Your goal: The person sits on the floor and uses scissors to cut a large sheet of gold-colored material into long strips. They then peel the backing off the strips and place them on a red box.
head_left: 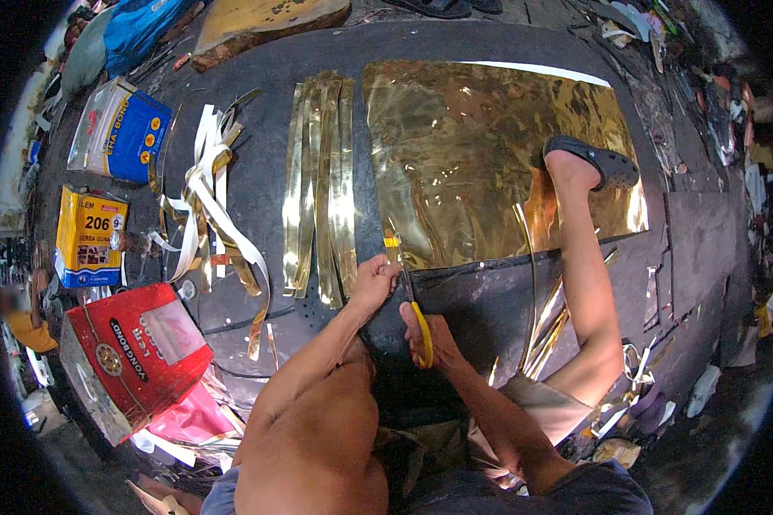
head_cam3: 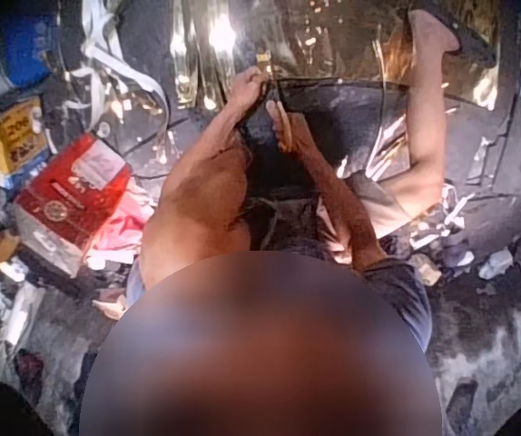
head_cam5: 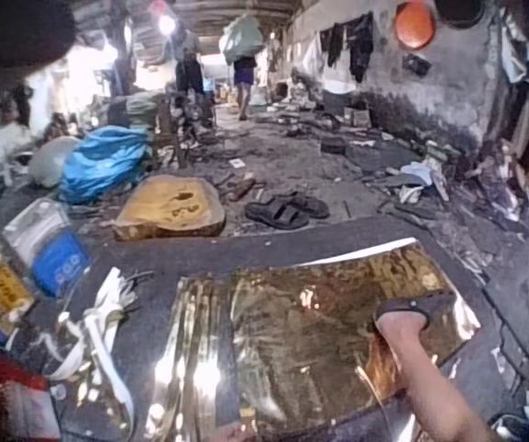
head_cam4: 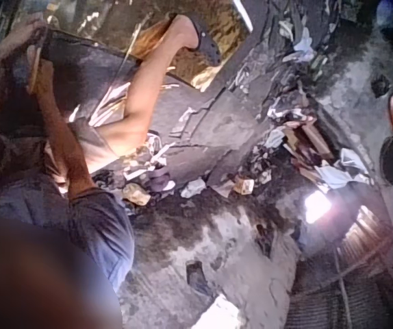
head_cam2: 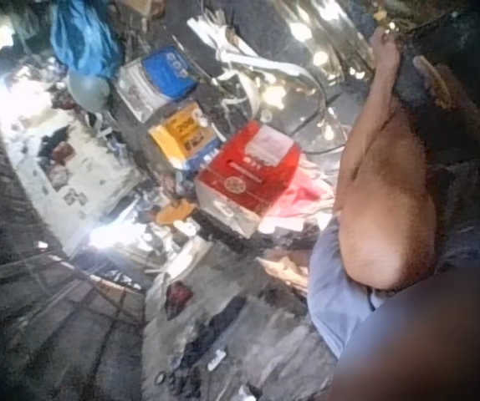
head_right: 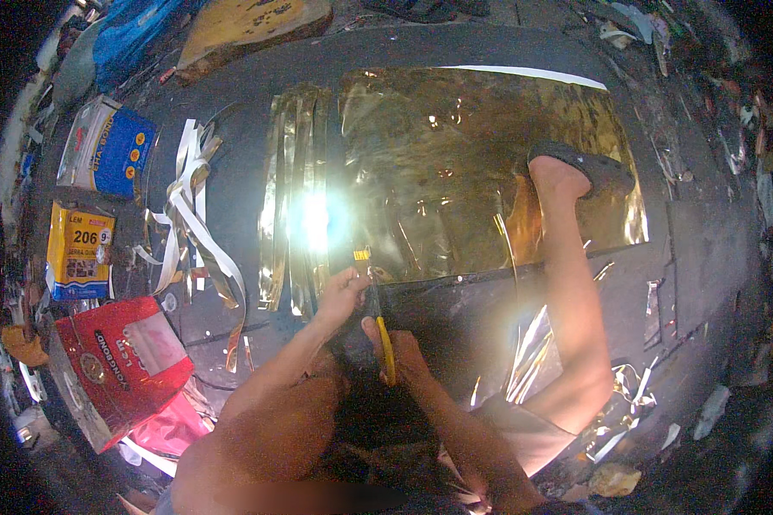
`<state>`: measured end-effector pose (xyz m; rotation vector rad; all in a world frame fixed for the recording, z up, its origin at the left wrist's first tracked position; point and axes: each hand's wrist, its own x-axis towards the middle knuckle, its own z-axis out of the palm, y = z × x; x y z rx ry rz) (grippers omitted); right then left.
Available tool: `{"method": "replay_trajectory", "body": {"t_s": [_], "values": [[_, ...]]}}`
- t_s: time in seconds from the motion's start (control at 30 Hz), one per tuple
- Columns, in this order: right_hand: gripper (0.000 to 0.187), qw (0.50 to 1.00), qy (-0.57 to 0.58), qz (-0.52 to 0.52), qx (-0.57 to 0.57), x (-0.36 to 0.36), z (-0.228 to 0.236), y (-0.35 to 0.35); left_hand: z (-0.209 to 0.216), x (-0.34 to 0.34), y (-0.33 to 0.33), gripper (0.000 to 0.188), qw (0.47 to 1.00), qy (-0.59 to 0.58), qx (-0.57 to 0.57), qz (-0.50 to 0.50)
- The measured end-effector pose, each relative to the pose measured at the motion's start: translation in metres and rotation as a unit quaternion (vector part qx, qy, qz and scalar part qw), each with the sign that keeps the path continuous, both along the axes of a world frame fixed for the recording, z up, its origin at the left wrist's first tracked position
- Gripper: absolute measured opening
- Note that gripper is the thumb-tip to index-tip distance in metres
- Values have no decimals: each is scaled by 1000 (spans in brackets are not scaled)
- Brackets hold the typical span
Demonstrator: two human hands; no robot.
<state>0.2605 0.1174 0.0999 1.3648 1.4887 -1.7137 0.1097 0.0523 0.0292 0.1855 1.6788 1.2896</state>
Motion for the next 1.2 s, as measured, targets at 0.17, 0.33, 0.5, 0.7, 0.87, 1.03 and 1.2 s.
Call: {"method": "replay_trajectory", "body": {"t_s": [0.17, 0.33, 0.5, 0.7, 0.87, 1.03, 1.2], "values": [[53, 995, 75, -32, 55, -18, 0, 3, -1, -4, -1, 23, 1000, -8, 19, 6], [43, 991, 111, -54, 54, -37, -18, 15, 6, -6, 0, 23, 996, -58, 64, 24], [60, 970, 212, -117, 24, -59, -45, 32, 27, -10, 1, 23, 996, -75, 46, 17], [70, 953, 286, -76, 61, -85, -71, 57, 50, -14, 0, 18, 997, -65, 49, 3], [72, 968, 175, 39, 173, -138, -84, 94, 66, -15, -3, 19, 996, -60, 66, -12], [83, 971, 163, -20, 173, -179, -58, 114, 75, -19, -8, 22, 996, -45, 81, -12], [103, 968, 152, -100, 172, -228, -37, 128, 82, -22, -13, 26, 994, -37, 106, -2]]}}
